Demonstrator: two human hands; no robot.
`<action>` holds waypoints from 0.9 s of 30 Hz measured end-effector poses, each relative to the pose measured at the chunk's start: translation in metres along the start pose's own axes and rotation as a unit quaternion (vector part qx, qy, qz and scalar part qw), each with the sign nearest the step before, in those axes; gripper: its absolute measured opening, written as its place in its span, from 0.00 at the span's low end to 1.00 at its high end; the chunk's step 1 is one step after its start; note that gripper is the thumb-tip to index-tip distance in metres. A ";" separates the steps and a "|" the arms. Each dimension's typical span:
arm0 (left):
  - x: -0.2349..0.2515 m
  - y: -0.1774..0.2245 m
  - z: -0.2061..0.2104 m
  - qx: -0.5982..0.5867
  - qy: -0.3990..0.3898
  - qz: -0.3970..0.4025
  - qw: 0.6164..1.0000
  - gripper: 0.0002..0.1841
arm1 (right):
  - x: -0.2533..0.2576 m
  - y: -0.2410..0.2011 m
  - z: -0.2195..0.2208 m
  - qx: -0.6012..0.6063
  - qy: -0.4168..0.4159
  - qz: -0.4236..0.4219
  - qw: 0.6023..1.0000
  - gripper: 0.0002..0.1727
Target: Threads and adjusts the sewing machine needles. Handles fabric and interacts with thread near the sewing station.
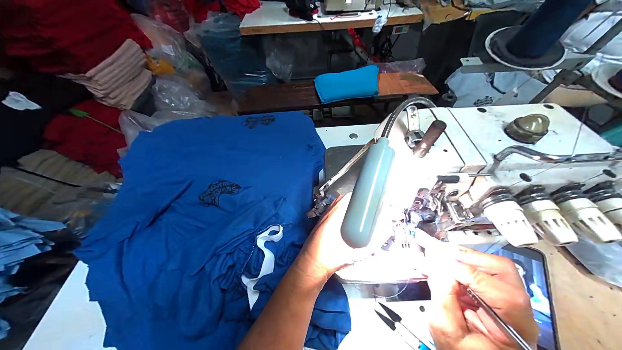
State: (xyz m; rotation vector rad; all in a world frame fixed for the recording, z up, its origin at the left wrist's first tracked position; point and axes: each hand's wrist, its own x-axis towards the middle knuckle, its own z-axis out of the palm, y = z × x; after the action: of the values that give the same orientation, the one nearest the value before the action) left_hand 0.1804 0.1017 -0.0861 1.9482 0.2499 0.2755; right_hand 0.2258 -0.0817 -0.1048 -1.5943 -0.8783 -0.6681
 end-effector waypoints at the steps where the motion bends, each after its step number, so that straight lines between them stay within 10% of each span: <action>1: 0.000 -0.001 0.000 0.000 0.003 0.005 1.000 0.16 | 0.000 0.000 0.001 0.003 0.002 -0.001 1.000 0.02; 27: 0.004 -0.011 0.001 -0.004 -0.008 0.063 0.998 0.16 | 0.002 0.001 0.006 -0.006 0.004 0.001 1.000 0.02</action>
State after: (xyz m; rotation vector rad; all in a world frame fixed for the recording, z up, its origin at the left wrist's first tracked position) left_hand 0.1839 0.1056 -0.0962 1.9616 0.1157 0.3433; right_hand 0.2273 -0.0756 -0.1050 -1.6010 -0.8673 -0.6790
